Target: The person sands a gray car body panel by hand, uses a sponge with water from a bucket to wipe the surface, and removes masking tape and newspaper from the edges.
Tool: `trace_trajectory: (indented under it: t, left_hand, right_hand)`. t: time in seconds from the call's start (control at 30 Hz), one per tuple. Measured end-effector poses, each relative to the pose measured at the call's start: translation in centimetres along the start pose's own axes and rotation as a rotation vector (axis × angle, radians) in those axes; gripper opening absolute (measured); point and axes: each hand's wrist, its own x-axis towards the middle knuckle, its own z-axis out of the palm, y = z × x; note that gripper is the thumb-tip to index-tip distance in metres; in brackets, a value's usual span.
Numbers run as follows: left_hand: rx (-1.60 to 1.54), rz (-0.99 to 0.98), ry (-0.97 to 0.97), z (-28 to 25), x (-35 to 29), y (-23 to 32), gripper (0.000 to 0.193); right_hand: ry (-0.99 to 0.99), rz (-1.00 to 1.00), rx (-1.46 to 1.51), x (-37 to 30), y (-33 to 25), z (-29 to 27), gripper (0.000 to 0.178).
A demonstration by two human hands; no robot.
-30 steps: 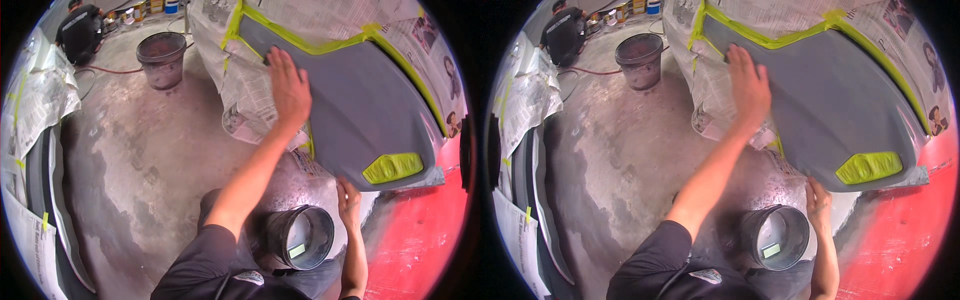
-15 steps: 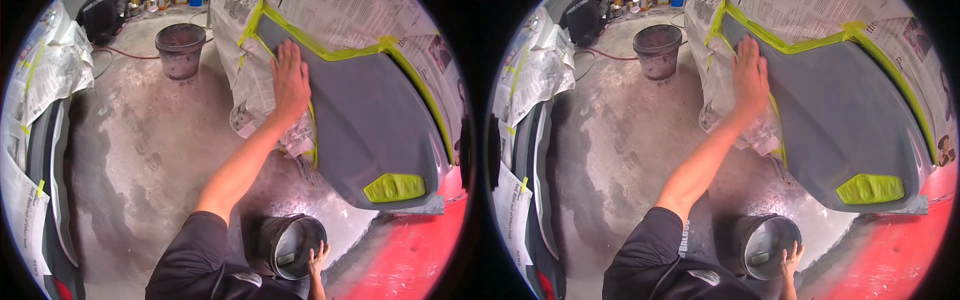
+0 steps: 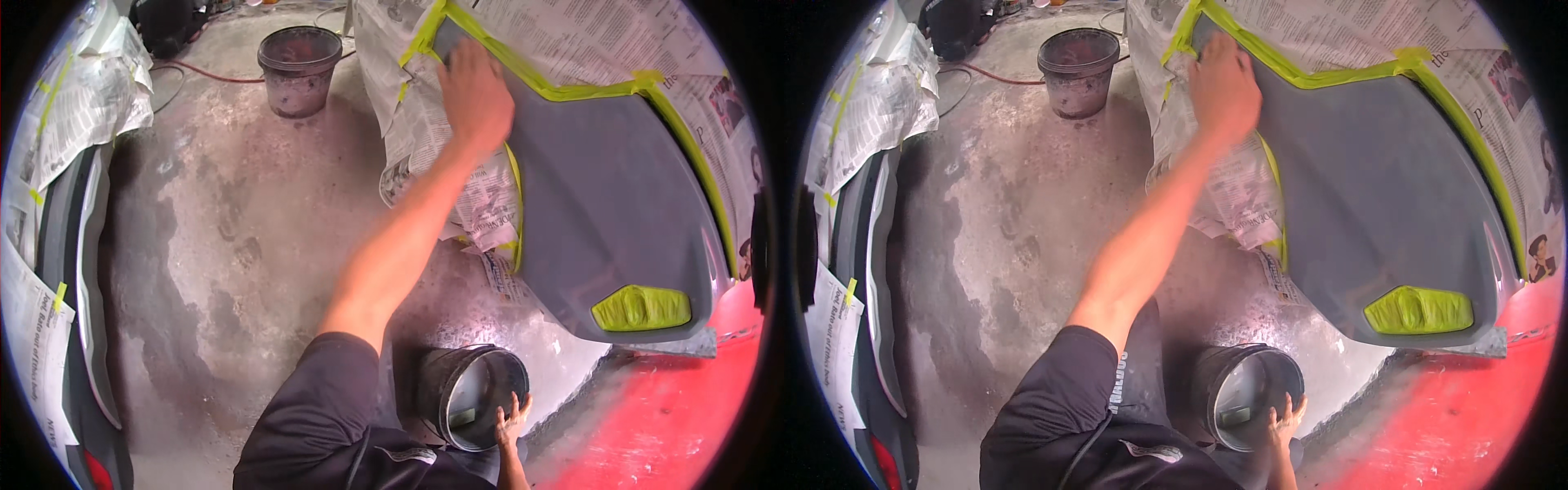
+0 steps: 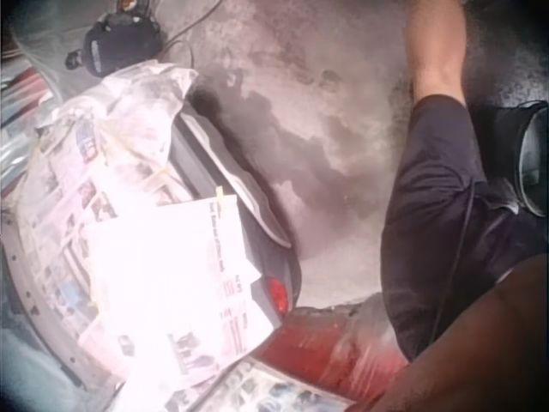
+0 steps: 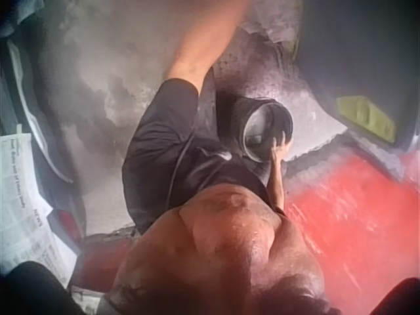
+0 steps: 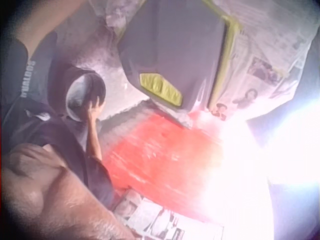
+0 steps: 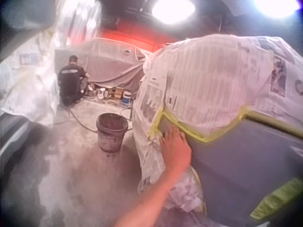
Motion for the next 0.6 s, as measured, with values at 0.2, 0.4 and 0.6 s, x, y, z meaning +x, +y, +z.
trace_trajectory:
  t: [0.2,0.4,0.6]
  left_hand:
    - [0.07,0.133,0.184,1.1,0.4,-1.3,0.04]
    - [0.177,0.238,0.18,1.2,-3.1,-0.6,0.04]
    - [0.064,-0.021,-0.026,0.1,0.7,-2.4,0.045]
  right_hand:
    - [0.009,-0.017,-0.017,0.7,-0.4,1.0,0.064]
    - [0.025,-0.028,-0.039,0.0,-0.5,1.0,0.063]
    - [0.022,-0.009,-0.06,0.4,-0.7,1.3,0.064]
